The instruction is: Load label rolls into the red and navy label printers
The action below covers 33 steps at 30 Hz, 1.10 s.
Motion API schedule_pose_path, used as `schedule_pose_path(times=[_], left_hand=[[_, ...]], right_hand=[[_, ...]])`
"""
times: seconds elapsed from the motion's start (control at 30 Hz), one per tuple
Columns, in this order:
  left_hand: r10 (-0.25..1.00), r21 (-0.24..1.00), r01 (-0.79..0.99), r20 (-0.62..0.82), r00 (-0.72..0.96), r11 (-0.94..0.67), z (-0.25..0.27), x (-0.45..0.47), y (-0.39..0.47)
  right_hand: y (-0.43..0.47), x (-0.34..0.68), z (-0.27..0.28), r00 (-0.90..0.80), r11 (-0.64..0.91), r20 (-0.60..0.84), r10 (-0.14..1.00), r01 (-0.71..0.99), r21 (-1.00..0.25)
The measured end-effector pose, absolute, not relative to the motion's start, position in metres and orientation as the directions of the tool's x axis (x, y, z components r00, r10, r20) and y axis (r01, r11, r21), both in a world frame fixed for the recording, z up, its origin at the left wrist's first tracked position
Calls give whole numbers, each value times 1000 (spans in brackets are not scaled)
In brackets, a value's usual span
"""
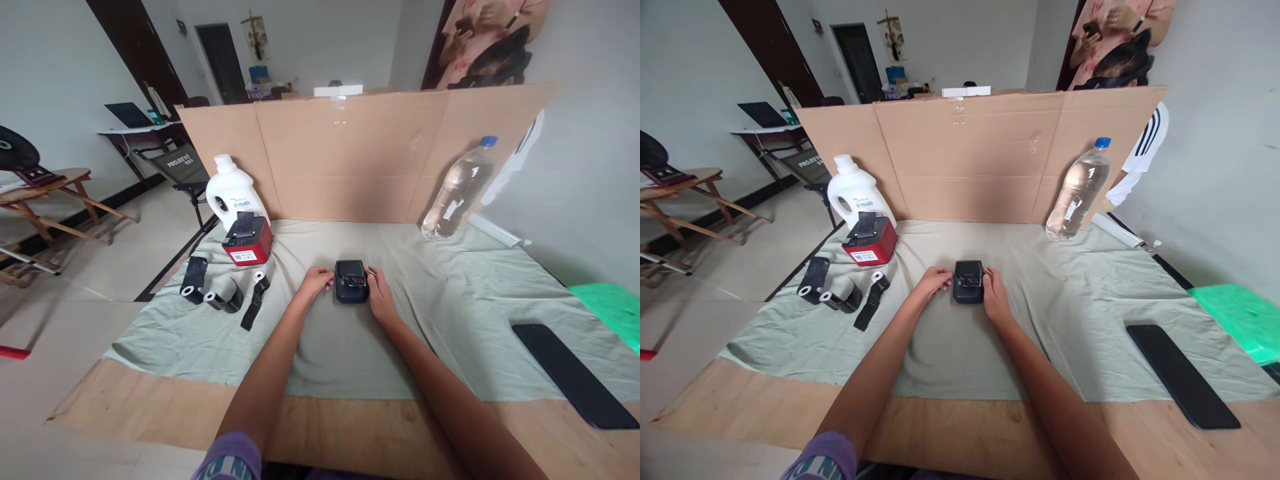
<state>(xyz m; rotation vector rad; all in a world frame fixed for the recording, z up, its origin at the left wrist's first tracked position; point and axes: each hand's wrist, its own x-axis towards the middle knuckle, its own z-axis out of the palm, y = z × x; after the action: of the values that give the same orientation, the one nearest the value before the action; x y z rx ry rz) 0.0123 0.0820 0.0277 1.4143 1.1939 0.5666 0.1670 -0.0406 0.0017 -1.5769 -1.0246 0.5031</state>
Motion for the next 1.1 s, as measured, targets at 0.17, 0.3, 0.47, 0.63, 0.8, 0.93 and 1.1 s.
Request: schedule_pose_path(times=[0.17, 0.3, 0.47, 0.63, 0.8, 0.93, 1.1], left_hand=[[930, 964, 267, -94, 354, -5, 7, 4, 68], [910, 930, 277, 118, 398, -242, -1, -4, 55], [874, 867, 298, 262, 410, -400, -2, -6, 51], [846, 869, 221, 323, 425, -442, -4, -4, 55], [873, 928, 121, 278, 401, -351, 1, 5, 73], [900, 955, 127, 202, 386, -269, 4, 17, 90], [918, 967, 135, 154, 366, -216, 2, 28, 99]], right_hand=[[-40, 167, 0, 528, 33, 216, 821, 335, -942], [-40, 167, 0, 525, 30, 222, 822, 349, -937], [-40, 168, 0, 510, 45, 226, 830, 342, -939], [-40, 168, -2, 516, 52, 225, 826, 329, -943], [-40, 168, -1, 514, 53, 207, 832, 298, -953], [-40, 168, 0, 515, 46, 200, 834, 296, -954], [-41, 168, 1, 522, 46, 198, 830, 290, -956]])
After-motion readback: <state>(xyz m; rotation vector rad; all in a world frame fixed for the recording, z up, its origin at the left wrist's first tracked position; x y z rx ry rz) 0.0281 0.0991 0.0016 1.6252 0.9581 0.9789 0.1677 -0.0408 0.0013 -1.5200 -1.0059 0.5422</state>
